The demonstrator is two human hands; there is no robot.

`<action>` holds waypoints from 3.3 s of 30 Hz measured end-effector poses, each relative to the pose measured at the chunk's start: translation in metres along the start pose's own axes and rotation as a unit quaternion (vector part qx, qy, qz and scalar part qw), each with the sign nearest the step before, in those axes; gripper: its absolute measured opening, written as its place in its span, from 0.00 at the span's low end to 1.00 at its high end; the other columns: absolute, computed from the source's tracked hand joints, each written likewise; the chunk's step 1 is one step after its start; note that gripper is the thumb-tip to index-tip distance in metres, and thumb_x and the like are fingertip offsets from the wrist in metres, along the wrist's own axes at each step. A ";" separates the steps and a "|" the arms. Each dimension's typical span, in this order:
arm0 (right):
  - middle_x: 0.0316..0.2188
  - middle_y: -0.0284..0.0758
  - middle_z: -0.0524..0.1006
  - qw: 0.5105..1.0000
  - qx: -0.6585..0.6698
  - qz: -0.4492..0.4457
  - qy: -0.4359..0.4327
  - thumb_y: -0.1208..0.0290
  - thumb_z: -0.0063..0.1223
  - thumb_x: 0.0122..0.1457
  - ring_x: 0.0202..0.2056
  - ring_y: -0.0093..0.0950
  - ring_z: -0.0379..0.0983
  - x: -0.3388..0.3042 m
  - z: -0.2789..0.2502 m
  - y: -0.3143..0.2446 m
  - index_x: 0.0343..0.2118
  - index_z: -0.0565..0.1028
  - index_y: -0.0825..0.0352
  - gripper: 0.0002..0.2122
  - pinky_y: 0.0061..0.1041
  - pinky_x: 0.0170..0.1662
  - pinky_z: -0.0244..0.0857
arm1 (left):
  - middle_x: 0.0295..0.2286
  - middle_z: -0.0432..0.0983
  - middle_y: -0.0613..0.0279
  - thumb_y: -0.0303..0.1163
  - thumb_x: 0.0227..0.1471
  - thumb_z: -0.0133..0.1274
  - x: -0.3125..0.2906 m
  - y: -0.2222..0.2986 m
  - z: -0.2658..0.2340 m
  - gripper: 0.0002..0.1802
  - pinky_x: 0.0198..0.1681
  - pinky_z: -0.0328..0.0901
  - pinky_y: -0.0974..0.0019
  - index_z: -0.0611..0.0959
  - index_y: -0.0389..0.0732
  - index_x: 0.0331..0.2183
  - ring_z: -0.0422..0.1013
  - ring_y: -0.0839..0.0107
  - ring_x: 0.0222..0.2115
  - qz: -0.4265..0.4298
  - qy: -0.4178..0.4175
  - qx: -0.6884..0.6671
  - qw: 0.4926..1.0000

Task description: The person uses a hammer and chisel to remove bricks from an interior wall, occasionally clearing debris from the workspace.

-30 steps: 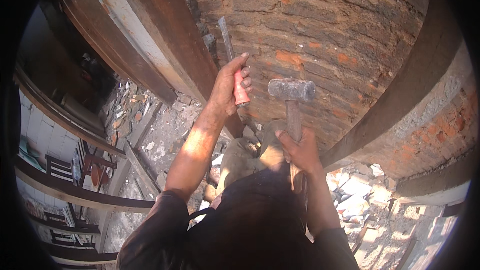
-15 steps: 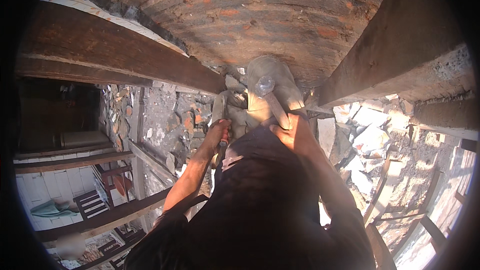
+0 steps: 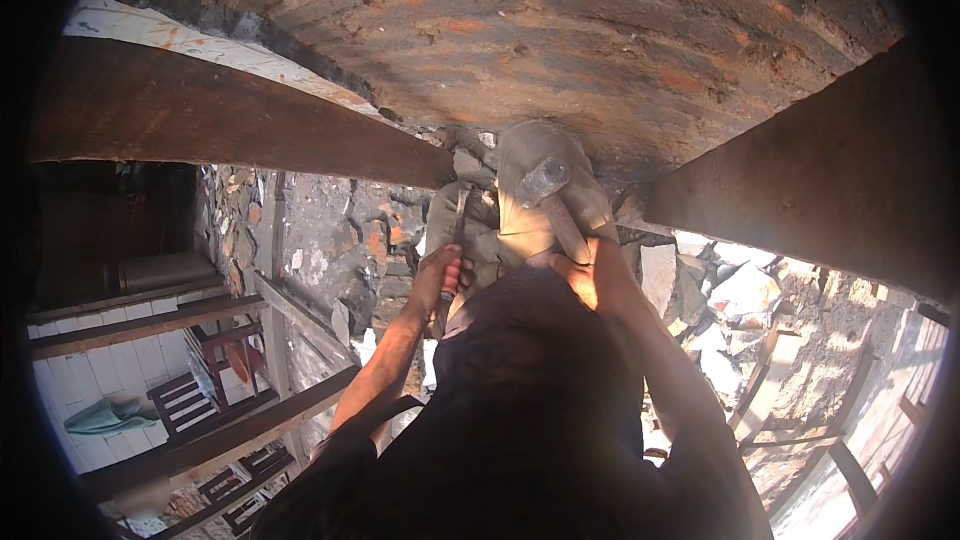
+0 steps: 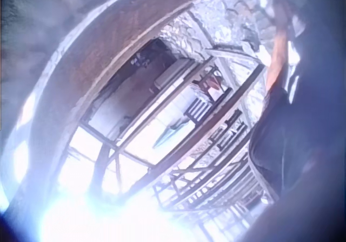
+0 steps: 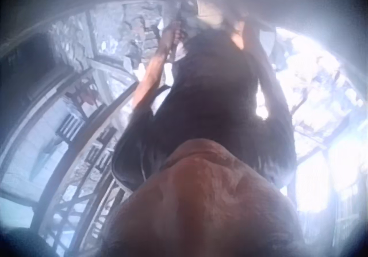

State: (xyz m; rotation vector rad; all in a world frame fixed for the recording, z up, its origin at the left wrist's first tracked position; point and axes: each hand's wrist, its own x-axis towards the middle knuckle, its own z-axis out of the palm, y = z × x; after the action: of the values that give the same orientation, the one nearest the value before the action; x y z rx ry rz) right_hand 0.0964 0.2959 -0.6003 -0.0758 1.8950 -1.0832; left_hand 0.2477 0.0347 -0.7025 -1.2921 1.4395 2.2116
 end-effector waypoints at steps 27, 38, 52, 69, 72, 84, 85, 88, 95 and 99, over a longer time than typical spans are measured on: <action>0.08 0.34 0.65 0.998 -0.028 0.015 0.047 0.64 0.61 0.54 0.06 0.28 0.63 0.045 0.038 -0.001 0.16 0.69 0.67 0.17 0.27 0.09 0.56 | 0.22 0.70 0.71 0.39 0.61 0.51 0.001 -0.020 -0.039 0.14 0.20 0.68 0.77 0.78 0.36 0.35 0.68 0.84 0.18 0.068 -0.104 -0.273 0.954; 0.13 0.36 0.71 0.994 -0.076 0.024 0.078 0.66 0.63 0.54 0.12 0.28 0.69 0.034 0.007 0.025 0.20 0.71 0.70 0.15 0.29 0.13 0.62 | 0.20 0.61 0.75 0.28 0.65 0.42 0.020 -0.020 -0.019 0.07 0.18 0.57 0.84 0.72 0.34 0.37 0.57 0.87 0.16 -0.027 -0.214 -0.346 0.913; 0.13 0.36 0.71 0.995 -0.012 -0.100 0.017 0.66 0.62 0.54 0.12 0.28 0.69 0.024 0.051 -0.066 0.20 0.71 0.69 0.15 0.29 0.14 0.62 | 0.26 0.68 0.70 0.29 0.62 0.48 0.027 0.044 -0.052 0.10 0.26 0.65 0.77 0.73 0.37 0.44 0.65 0.83 0.23 0.126 -0.223 -0.256 0.932; 0.13 0.35 0.71 0.998 0.025 -0.053 -0.028 0.65 0.62 0.54 0.12 0.29 0.68 0.006 0.048 -0.052 0.19 0.71 0.68 0.15 0.29 0.14 0.63 | 0.30 0.72 0.67 0.30 0.60 0.52 0.013 -0.003 -0.027 0.14 0.31 0.69 0.72 0.73 0.40 0.47 0.70 0.80 0.27 0.231 -0.168 -0.256 0.924; 0.13 0.35 0.71 0.999 0.028 -0.031 -0.032 0.65 0.62 0.54 0.12 0.29 0.68 0.007 0.044 -0.042 0.19 0.71 0.68 0.15 0.29 0.14 0.63 | 0.31 0.73 0.67 0.30 0.60 0.53 0.013 -0.025 -0.018 0.15 0.31 0.69 0.72 0.73 0.41 0.48 0.71 0.79 0.27 0.306 -0.136 -0.191 0.923; 0.13 0.34 0.69 0.999 0.030 -0.011 -0.016 0.63 0.61 0.54 0.12 0.27 0.67 0.023 0.019 0.012 0.20 0.70 0.66 0.15 0.29 0.15 0.64 | 0.43 0.71 0.50 0.51 0.49 0.60 -0.100 0.118 0.009 0.27 0.45 0.66 0.55 0.81 0.37 0.40 0.70 0.53 0.44 0.630 0.169 0.357 0.668; 0.13 0.34 0.69 0.999 0.042 -0.016 -0.025 0.62 0.61 0.54 0.12 0.28 0.68 0.026 0.018 0.016 0.20 0.70 0.66 0.15 0.29 0.14 0.63 | 0.50 0.67 0.48 0.48 0.51 0.59 -0.107 0.134 0.010 0.28 0.51 0.64 0.54 0.79 0.35 0.45 0.65 0.49 0.51 0.629 0.142 0.382 0.663; 0.11 0.35 0.69 0.996 0.067 -0.037 -0.038 0.61 0.59 0.56 0.11 0.28 0.68 0.027 0.017 0.018 0.17 0.70 0.66 0.16 0.29 0.13 0.62 | 0.47 0.71 0.49 0.32 0.54 0.54 -0.160 0.183 0.021 0.22 0.52 0.64 0.57 0.73 0.37 0.50 0.69 0.50 0.50 0.616 0.031 0.308 0.725; 0.12 0.35 0.70 0.994 0.080 -0.052 -0.059 0.61 0.59 0.56 0.11 0.29 0.69 0.024 0.015 0.012 0.19 0.71 0.68 0.17 0.29 0.13 0.62 | 0.43 0.72 0.52 0.12 0.50 0.55 -0.260 0.296 0.037 0.24 0.51 0.69 0.59 0.66 0.37 0.47 0.71 0.62 0.47 0.802 0.001 0.130 0.584; 0.13 0.35 0.70 0.989 0.113 -0.047 -0.077 0.61 0.59 0.57 0.12 0.28 0.69 0.025 0.009 0.014 0.20 0.70 0.68 0.17 0.29 0.14 0.61 | 0.41 0.74 0.52 0.11 0.48 0.57 -0.305 0.359 0.063 0.25 0.51 0.70 0.59 0.69 0.36 0.47 0.73 0.62 0.46 0.875 -0.006 0.211 0.436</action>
State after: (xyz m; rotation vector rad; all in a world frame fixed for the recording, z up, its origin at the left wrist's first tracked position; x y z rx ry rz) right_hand 0.0941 0.2871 -0.6291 -0.1168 1.6352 -1.3122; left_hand 0.1872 -0.0115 -0.2329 1.2888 3.7120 1.5546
